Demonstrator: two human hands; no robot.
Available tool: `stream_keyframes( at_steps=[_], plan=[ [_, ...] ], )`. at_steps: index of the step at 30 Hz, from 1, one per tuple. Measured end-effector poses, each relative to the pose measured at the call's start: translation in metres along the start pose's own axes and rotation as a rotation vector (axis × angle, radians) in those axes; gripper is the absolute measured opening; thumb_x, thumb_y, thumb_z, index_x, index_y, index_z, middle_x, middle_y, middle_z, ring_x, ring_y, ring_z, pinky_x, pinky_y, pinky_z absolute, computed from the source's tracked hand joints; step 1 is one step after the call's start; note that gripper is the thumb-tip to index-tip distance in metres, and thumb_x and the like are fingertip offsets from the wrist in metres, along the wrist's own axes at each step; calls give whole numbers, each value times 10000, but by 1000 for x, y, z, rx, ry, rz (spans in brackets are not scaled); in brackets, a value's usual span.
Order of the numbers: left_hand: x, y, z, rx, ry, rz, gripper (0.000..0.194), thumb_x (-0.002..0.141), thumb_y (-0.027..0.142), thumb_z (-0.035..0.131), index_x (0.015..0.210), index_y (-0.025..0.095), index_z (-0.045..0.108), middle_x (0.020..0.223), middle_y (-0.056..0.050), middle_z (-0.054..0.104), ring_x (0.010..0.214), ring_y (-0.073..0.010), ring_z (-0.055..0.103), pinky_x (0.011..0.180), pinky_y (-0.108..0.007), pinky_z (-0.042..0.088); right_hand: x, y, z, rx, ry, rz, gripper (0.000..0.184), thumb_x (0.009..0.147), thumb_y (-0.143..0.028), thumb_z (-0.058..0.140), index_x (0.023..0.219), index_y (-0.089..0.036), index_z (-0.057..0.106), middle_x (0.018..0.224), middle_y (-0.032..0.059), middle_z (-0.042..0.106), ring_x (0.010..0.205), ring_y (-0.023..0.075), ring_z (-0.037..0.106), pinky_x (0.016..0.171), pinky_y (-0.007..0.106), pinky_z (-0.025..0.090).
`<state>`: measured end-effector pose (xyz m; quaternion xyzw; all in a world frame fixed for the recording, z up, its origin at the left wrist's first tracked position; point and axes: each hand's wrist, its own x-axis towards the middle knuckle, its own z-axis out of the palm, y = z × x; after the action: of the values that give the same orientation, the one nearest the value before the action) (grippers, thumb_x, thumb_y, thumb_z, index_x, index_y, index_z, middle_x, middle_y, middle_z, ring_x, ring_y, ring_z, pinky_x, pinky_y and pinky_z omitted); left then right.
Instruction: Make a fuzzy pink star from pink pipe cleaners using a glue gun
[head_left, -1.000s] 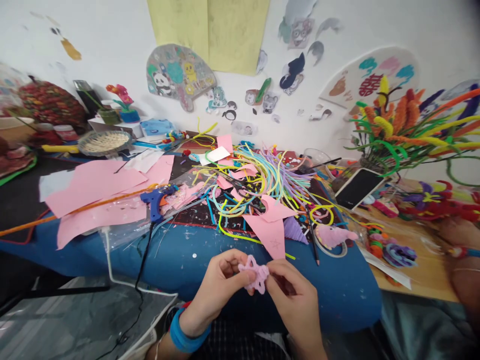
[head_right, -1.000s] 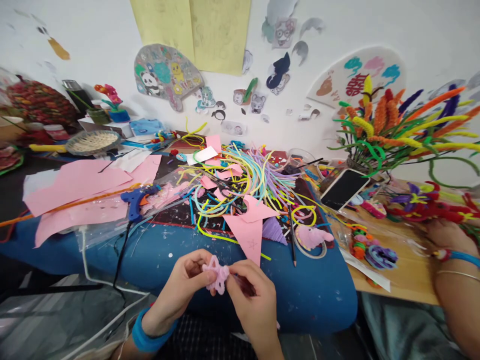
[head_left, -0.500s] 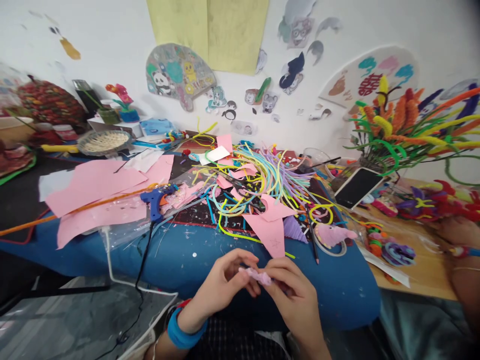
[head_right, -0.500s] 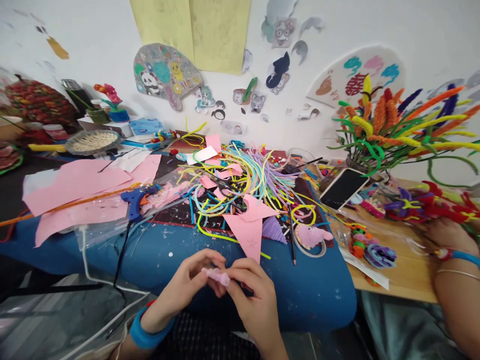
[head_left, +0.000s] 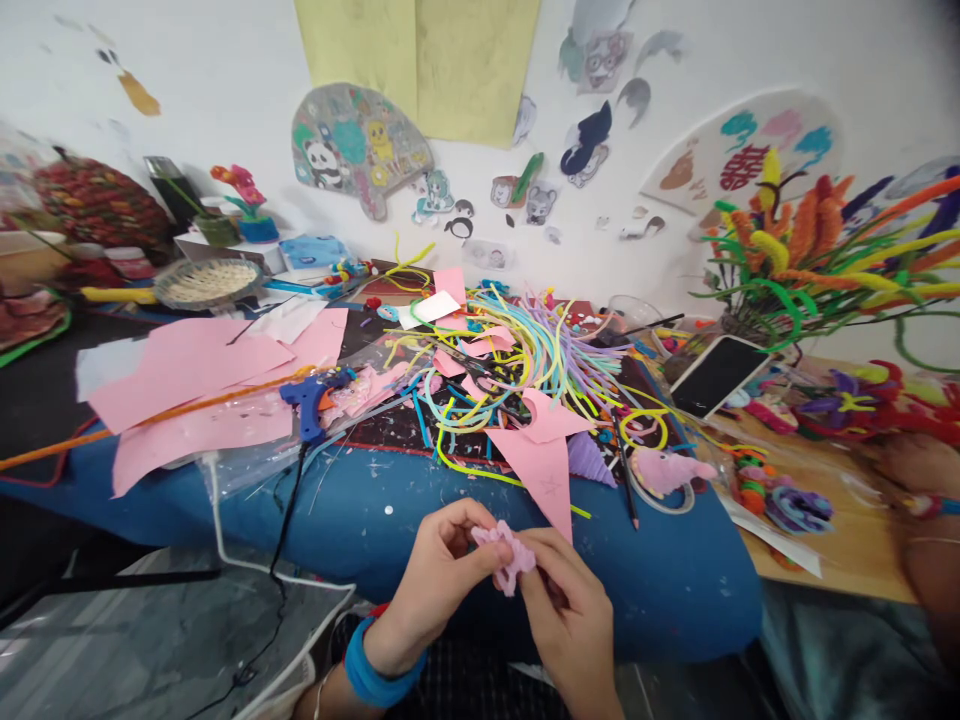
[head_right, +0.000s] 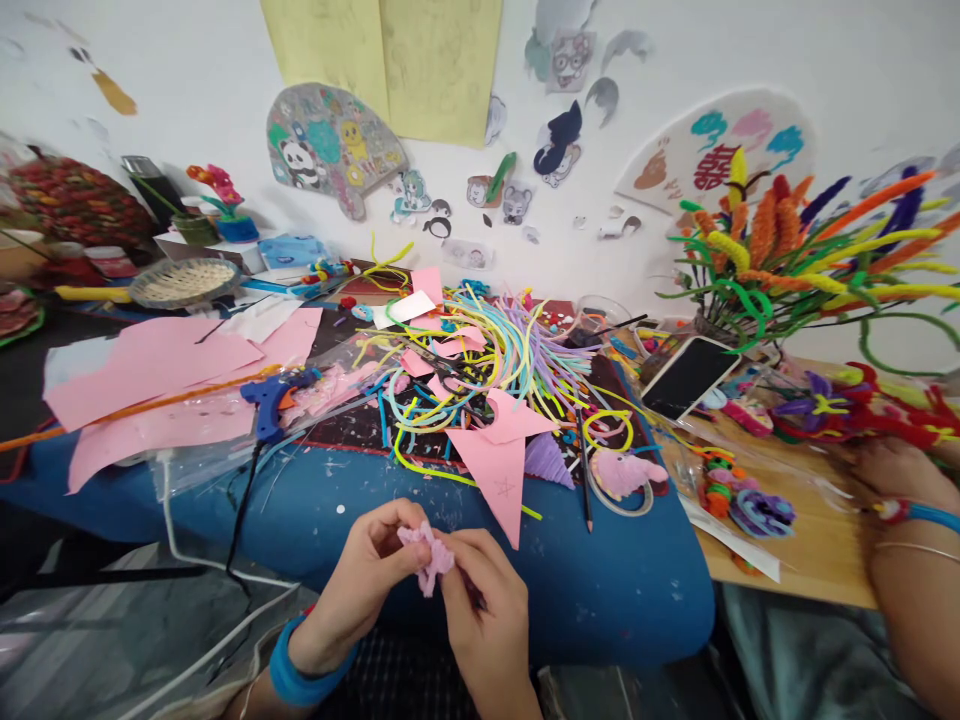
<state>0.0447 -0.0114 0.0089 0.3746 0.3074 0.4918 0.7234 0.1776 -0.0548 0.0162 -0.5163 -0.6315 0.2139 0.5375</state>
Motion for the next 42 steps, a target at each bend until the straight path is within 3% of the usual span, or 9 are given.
stream_keyframes(
  at_steps=[6,11,14,16,18,22,27,34,42],
  plan=[
    [-3,-8,4,141,207,247,199,745,240,776,669,144,619,634,21,589,562,-86,545,539,-177,466,-4,-1,6,71,-48,106,192,900,-179,545,824,-203,720,719,7,614,628,113,586,547,171,472],
    [-2,-16,8,129,325,312,270,746,253,772,607,151,564,613,31,552,574,-85,528,560,-180,451,-4,4,14,45,25,156,190,851,-244,626,682,-166,668,610,-17,531,508,95,486,456,181,400],
    [3,-15,0,89,223,109,333,752,343,763,608,154,530,547,43,534,458,-66,473,443,-165,379,3,7,8,2,-18,199,266,866,-266,600,628,-161,653,571,-28,485,495,93,446,455,196,369],
    [6,-10,-8,127,69,-76,360,754,416,748,625,153,539,493,29,552,405,-74,463,398,-168,351,12,10,-2,-16,-139,225,285,868,-285,589,625,-159,664,568,-31,467,500,95,431,459,206,352],
    [10,-4,-16,152,-54,-161,416,764,511,708,636,138,577,497,-9,597,408,-97,510,414,-190,399,22,11,-14,-22,-319,246,284,872,-289,586,638,-164,688,588,-31,471,525,98,441,480,209,353],
    [15,6,-24,201,-145,-188,453,761,557,687,723,106,695,604,-47,658,508,-128,585,496,-216,463,39,13,-30,-33,-597,245,210,853,-267,625,690,-196,737,621,-36,506,564,99,469,510,203,364],
    [19,9,-27,352,-239,-210,266,716,366,781,772,109,740,673,-56,705,570,-121,602,549,-198,451,48,14,-33,-41,-721,221,143,826,-291,665,764,-210,765,687,-9,634,630,128,569,559,217,422],
    [21,12,-30,482,-299,-286,179,698,281,772,752,119,719,642,-43,712,545,-128,627,578,-225,486,54,8,-35,-260,-704,228,59,767,-234,715,712,-217,728,710,-17,681,671,145,623,594,227,428],
    [18,-1,-23,727,-143,-45,184,809,315,668,766,143,717,712,-47,721,628,-149,627,580,-219,455,31,8,-17,-680,-321,-20,147,857,-224,621,711,-224,642,729,-1,669,634,161,647,512,256,377]
  ],
)
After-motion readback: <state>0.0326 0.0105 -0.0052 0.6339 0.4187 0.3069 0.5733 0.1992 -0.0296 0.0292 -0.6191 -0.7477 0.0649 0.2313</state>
